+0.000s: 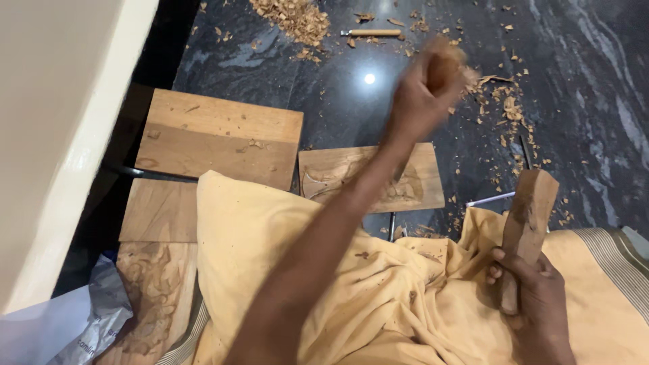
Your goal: The person carves a leaf pattern into a small wooden plank using a chisel and a wooden mallet. They repeatedly strike the chisel to remove wood shavings and refine the design.
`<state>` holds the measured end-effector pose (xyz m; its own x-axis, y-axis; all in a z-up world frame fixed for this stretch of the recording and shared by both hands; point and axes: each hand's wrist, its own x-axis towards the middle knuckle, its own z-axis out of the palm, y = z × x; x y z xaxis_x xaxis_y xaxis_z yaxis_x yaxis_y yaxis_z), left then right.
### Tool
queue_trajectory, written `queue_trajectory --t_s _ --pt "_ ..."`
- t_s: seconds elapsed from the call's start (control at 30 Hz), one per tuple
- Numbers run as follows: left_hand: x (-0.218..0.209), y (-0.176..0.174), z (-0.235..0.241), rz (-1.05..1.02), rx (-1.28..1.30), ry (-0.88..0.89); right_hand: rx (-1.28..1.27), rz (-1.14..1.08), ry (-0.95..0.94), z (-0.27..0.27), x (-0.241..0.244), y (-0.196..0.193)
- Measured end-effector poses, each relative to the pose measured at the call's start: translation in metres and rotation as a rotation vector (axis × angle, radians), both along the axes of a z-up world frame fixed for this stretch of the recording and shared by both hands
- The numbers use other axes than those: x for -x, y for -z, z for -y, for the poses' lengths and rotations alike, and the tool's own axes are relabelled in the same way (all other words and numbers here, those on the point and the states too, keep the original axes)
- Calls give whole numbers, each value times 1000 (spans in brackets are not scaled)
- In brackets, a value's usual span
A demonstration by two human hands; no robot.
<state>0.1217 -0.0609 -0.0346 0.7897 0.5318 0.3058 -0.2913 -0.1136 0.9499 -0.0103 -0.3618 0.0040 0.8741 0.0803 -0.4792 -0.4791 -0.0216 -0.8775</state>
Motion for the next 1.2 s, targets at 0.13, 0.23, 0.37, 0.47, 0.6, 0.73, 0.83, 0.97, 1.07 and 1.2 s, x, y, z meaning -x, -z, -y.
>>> queue_trajectory --t_s 0.13,0.23,0.37,0.47,0.6,0.73,0.83,0.97,1.07,1.2 --pt "-5 -16 -86 -64 347 158 67 -12 4 -3 6 -8" --pt "8 -11 -117 22 328 37 104 -2 4 -10 5 -12" --pt "10 19 -125 134 498 -161 122 -29 9 -14 6 -13" --pt "-1 28 -125 120 588 -219 137 -40 15 -15 3 -10" --pt "-13 30 -118 30 531 -180 143 -44 15 -13 -1 -1" --pt "-17 32 -102 33 537 -89 143 -46 12 -14 -2 3" --pt "-17 32 -100 16 535 -76 163 -42 -5 -14 -2 2" --pt "-21 38 -101 10 518 -101 200 -59 6 -15 -1 0" --pt "-22 44 -100 47 477 -100 192 -42 11 -17 -1 -1" --pt "-21 45 -98 31 484 -83 195 -31 11 -15 -1 0"
